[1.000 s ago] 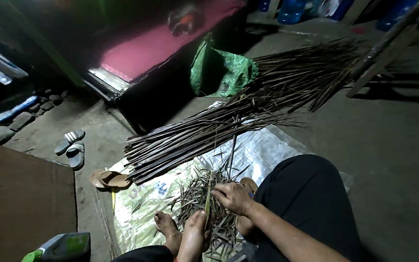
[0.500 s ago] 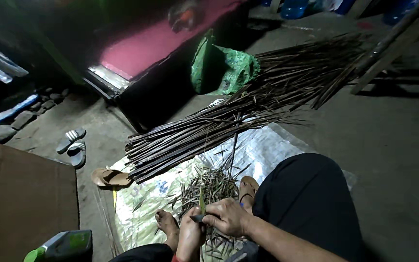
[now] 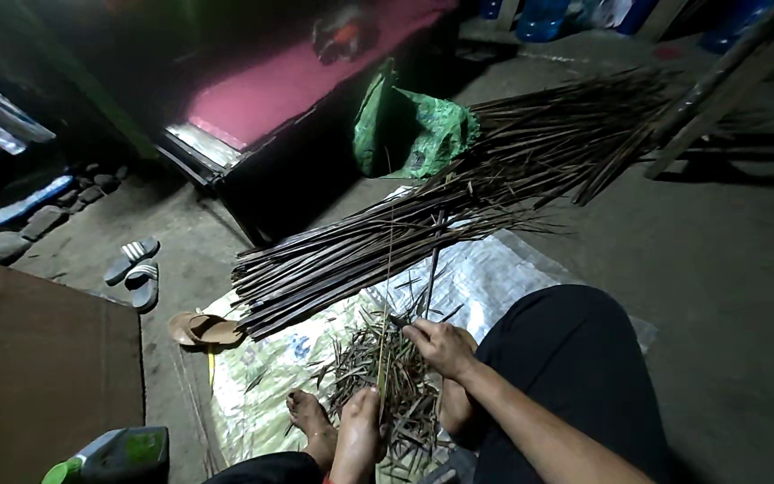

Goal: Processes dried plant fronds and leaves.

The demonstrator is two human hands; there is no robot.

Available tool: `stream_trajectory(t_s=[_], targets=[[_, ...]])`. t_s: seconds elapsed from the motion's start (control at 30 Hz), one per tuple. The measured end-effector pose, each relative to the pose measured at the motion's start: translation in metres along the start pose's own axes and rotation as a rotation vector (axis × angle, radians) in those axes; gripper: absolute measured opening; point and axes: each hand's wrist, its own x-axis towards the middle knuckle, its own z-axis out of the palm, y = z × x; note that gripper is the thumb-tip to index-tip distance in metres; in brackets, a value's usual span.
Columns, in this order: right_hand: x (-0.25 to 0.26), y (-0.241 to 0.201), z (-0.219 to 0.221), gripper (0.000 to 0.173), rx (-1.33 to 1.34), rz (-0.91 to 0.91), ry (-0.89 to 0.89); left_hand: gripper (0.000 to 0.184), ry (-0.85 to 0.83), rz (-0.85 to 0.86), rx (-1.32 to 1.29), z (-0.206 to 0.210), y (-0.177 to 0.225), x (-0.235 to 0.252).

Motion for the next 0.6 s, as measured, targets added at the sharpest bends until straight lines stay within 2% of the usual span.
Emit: stream_trajectory(t_s=[0.07,0.2,0.23,0.3,0.4,0.47,0.6], targets=[[-0.004,-0.009,-0.004,0.045,0.213,-0.022,-0.063,0.034,-0.003,-0.017,-0.011,0.001,-0.001,0.001],[-0.012,-0.026,0.014,0.042,0.7,0.048,-0.389,0.033,-0.056,-0.014,-0.018,0.002,-0.004,0.003],[-0.012,-0.027,0.015,0.043,0.748,0.082,-0.415,0.032,-0.082,-0.008,-0.014,0.003,-0.003,0.002],[-0.008,-0.025,0.012,0.046,0.797,0.134,-0.354,0.03,-0.164,-0.014,0.001,0.002,-0.002,0.0],[0.0,-0.017,0.0,0.045,0.764,0.135,-0.201,0.03,-0.228,-0.019,0.033,0.0,-0.005,0.0],[-0.002,-0.013,-0.001,0.043,0.619,0.064,-0.169,0.032,-0.165,-0.008,0.035,0.002,-0.006,0.001],[-0.023,-0.014,0.016,0.05,0.221,-0.232,-0.241,0.035,0.006,0.017,0.032,-0.003,-0.006,0.008]])
